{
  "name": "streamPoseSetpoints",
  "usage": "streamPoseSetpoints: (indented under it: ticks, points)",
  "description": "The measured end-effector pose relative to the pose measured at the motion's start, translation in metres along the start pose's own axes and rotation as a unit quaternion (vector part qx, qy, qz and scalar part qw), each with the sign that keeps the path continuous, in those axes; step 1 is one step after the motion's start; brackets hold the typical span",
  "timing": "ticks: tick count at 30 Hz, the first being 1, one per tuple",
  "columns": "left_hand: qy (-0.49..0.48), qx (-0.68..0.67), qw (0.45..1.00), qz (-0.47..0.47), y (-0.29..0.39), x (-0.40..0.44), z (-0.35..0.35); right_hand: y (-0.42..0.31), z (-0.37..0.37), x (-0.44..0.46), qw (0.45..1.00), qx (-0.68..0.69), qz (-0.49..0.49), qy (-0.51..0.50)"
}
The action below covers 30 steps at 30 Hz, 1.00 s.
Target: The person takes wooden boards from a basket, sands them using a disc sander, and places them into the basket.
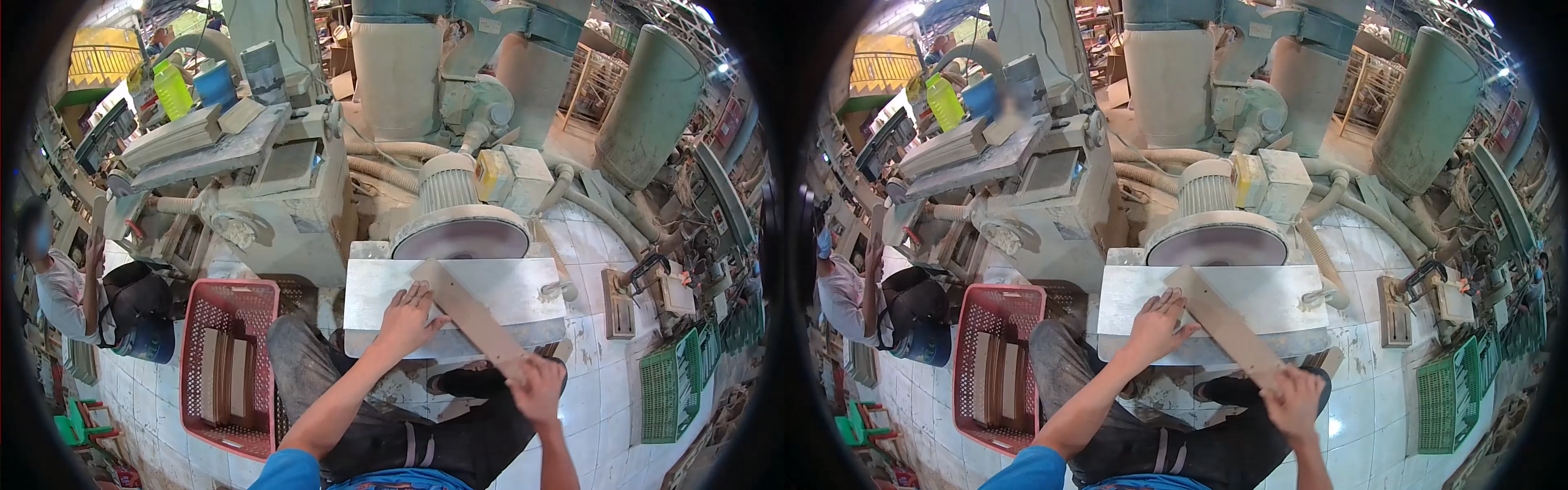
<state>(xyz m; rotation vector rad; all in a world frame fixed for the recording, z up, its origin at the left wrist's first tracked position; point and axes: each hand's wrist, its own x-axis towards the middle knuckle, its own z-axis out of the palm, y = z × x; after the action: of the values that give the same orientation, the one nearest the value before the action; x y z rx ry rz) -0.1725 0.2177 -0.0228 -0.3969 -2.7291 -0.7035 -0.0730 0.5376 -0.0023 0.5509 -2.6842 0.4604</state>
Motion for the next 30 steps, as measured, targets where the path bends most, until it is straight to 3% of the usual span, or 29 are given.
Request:
streamPoseSetpoints:
  ticks: [3,10,13,21,22,26,30]
  points:
    - [-0.001,0.023,1.000,0.009,0.008,-0.003,0.006,0.038,-0.008,0.034,0.998,0.011,0.003,-0.058]
    - [0.006,0.006,1.000,-0.021,0.015,-0.004,0.012,0.070,0.005,0.062,0.999,0.007,-0.004,-0.035]
    - [-0.006,-0.008,1.000,-0.022,0.010,-0.004,0.007,0.048,-0.002,0.044,0.998,0.014,0.018,-0.058]
    - [-0.024,-0.057,0.998,-0.029,-0.013,0.008,-0.001,-0.048,0.009,-0.012,0.998,0.054,0.030,0.000]
    - [-0.032,-0.065,0.997,-0.033,-0.015,0.009,0.000,-0.055,0.007,-0.013,0.996,0.067,0.054,-0.030]
    - [-0.038,-0.064,0.997,-0.034,-0.009,0.002,-0.002,-0.009,0.000,0.003,1.000,-0.011,0.015,-0.025]
    - [-0.002,-0.042,0.999,-0.029,0.004,-0.004,0.007,0.046,-0.004,0.044,0.997,0.002,0.022,-0.071]
